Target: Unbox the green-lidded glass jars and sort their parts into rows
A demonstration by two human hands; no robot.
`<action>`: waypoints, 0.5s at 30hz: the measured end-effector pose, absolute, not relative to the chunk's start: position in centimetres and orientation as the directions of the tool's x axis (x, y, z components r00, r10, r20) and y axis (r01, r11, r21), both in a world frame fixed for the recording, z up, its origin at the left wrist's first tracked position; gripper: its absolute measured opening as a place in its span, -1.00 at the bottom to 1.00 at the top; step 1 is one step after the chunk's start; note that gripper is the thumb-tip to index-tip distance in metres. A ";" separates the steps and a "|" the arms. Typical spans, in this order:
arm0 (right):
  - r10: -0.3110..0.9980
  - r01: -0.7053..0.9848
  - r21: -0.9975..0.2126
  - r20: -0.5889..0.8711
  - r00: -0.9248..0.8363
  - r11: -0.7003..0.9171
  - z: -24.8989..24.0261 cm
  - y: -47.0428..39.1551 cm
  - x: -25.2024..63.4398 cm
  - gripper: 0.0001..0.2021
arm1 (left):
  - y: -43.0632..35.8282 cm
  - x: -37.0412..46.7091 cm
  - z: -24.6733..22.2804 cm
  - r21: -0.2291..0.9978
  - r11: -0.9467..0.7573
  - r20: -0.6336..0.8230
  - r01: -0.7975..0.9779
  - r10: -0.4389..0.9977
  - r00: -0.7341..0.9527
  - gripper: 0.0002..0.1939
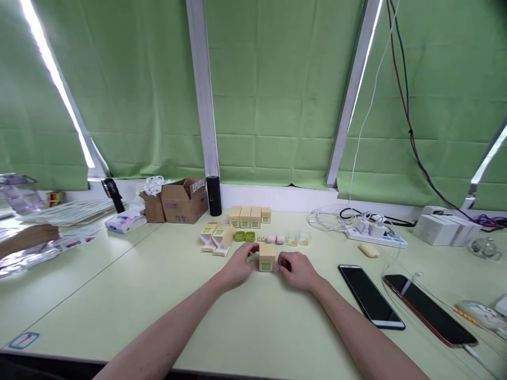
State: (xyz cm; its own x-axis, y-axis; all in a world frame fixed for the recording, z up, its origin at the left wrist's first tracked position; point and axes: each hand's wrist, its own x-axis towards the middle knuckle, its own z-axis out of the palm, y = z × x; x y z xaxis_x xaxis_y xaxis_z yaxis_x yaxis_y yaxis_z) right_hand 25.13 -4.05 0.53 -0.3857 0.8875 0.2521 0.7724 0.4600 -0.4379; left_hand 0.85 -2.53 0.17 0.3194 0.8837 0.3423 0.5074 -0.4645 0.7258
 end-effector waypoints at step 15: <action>0.907 0.819 -0.405 0.290 -0.305 0.406 -0.1 -2.9 25.2 -0.86 | -2.3 0.2 0.0 0.695 -0.428 0.360 0.578 0.903 0.235 -0.74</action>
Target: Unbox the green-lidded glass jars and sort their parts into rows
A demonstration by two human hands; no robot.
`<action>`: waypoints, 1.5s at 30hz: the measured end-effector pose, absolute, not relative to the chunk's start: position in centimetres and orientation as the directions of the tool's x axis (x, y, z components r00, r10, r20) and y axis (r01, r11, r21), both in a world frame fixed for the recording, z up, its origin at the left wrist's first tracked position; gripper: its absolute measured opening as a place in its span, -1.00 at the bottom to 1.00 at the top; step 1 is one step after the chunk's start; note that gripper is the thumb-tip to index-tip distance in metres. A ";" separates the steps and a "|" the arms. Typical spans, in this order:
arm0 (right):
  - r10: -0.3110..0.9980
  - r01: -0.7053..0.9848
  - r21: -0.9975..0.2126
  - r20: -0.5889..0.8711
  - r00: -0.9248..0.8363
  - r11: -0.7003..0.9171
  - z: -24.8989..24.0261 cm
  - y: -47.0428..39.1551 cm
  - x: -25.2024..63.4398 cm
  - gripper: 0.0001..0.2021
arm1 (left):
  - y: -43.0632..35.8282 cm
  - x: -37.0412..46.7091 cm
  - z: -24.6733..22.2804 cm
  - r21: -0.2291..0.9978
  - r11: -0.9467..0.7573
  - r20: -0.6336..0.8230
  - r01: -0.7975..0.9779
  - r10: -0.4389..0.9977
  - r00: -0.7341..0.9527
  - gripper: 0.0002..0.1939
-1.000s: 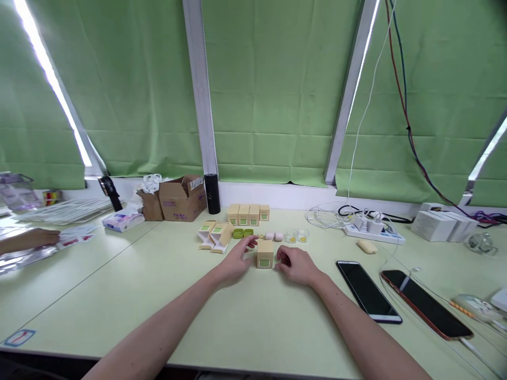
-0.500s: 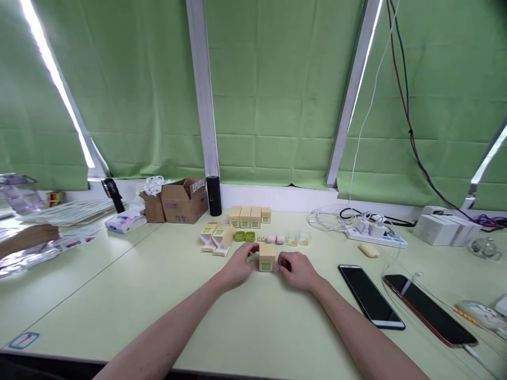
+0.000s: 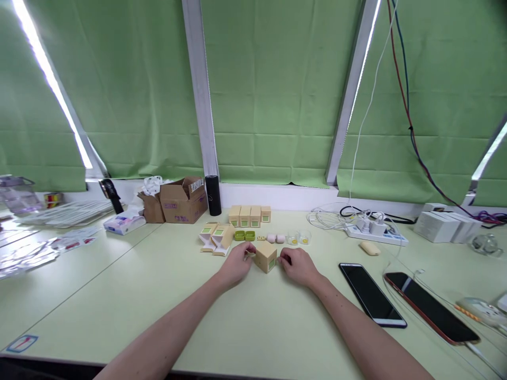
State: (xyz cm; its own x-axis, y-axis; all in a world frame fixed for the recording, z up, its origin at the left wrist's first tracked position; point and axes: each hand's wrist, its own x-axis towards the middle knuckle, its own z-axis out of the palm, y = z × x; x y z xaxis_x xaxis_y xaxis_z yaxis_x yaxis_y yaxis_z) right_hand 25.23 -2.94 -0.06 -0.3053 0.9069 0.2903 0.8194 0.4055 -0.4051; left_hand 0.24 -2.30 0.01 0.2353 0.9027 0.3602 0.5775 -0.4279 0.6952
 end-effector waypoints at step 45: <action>0.649 0.711 -0.394 0.752 -0.114 0.582 -0.2 -3.7 24.5 -0.71 | -5.5 3.2 1.1 0.632 -0.528 0.526 0.567 0.830 0.187 -0.50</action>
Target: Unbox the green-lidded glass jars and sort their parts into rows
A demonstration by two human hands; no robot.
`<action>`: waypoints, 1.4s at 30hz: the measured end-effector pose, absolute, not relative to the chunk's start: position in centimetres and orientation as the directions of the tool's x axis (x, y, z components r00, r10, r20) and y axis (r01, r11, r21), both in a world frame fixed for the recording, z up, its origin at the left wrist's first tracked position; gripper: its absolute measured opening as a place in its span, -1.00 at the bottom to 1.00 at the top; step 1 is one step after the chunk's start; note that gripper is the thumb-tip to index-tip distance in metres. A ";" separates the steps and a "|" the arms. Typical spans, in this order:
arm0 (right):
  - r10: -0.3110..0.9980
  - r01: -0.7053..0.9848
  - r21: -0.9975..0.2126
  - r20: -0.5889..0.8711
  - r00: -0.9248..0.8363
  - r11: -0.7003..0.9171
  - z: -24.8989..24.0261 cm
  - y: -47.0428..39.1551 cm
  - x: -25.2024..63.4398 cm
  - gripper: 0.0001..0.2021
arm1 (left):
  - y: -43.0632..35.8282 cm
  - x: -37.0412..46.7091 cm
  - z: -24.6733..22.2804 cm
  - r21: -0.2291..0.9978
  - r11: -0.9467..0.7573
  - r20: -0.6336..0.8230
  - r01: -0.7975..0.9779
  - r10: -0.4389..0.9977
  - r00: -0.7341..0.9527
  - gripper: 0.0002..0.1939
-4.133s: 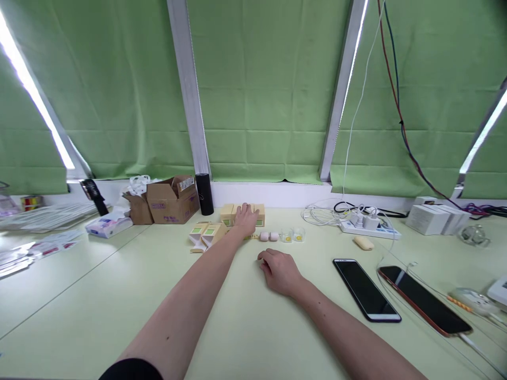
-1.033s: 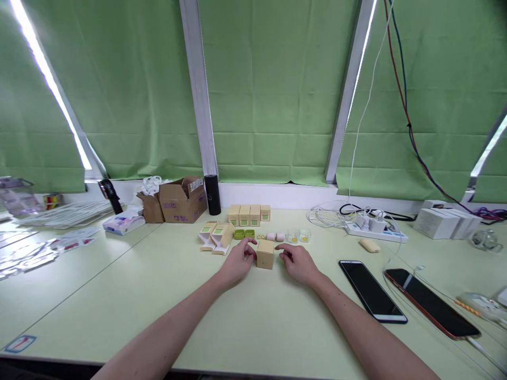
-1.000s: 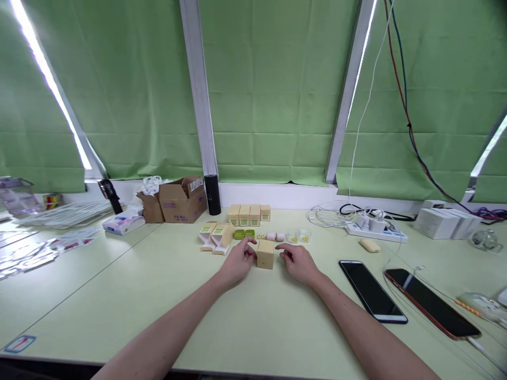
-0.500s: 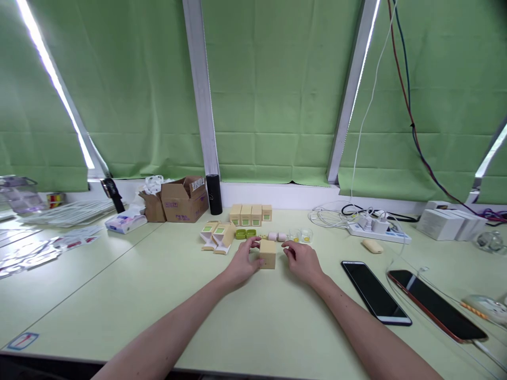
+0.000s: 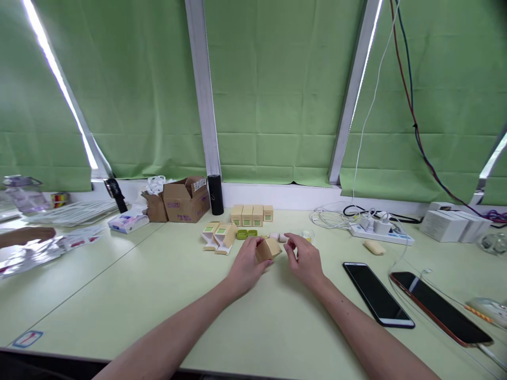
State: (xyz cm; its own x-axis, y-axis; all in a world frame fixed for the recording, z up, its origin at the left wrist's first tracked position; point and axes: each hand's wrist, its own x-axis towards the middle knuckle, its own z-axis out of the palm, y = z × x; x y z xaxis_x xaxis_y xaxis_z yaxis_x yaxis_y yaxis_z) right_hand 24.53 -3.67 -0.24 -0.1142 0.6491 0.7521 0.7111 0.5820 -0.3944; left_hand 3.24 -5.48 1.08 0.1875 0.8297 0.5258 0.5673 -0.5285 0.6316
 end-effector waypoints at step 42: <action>0.665 0.537 -0.473 0.705 -0.245 0.699 0.6 -5.7 22.4 -0.67 | -6.1 3.0 1.1 0.078 -0.677 0.726 0.732 0.541 0.423 -0.47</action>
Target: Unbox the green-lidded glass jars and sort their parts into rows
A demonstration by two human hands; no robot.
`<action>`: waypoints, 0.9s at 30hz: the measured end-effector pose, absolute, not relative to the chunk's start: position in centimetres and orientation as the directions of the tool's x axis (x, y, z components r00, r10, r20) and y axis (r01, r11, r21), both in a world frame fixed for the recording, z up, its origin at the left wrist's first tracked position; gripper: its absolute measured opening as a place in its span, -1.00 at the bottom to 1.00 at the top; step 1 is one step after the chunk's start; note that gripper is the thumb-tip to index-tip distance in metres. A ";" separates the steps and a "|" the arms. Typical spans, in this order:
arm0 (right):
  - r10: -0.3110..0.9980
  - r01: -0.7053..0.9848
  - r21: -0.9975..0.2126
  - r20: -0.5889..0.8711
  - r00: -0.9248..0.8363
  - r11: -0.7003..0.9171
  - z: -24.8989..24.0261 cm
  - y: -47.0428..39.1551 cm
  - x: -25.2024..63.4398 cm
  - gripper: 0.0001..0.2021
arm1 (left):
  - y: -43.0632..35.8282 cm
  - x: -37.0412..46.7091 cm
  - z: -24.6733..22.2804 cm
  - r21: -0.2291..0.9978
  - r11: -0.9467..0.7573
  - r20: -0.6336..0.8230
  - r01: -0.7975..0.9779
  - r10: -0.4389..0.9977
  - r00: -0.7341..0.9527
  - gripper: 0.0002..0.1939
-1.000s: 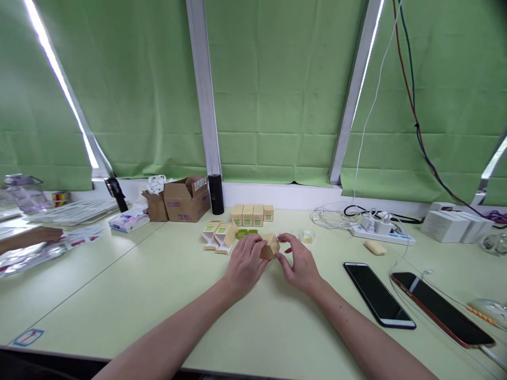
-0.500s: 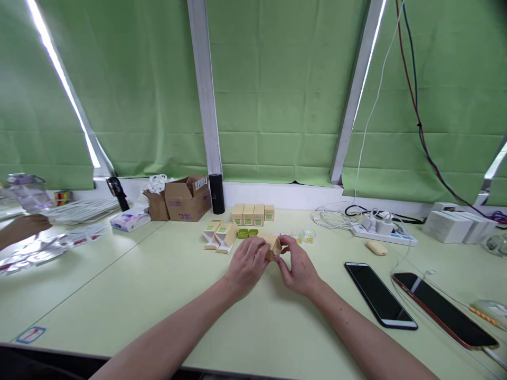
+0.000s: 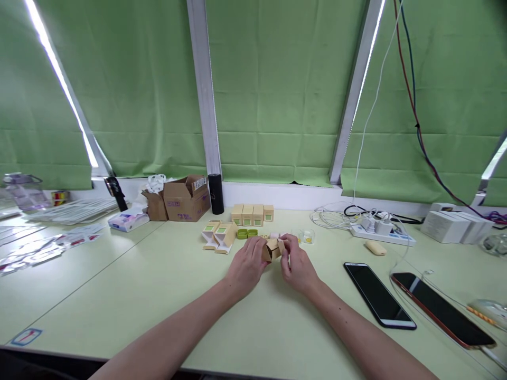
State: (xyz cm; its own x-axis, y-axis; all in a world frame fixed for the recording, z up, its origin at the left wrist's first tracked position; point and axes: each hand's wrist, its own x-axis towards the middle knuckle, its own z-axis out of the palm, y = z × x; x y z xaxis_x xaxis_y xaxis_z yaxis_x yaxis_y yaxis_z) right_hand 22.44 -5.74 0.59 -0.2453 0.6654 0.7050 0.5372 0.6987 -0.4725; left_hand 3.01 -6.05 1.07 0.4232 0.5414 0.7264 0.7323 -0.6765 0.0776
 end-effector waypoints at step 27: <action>0.405 0.564 -0.197 0.873 -0.270 0.802 -0.2 -3.3 24.6 -0.53 | -5.8 2.7 0.6 0.245 -0.702 0.647 0.669 0.632 0.427 -0.26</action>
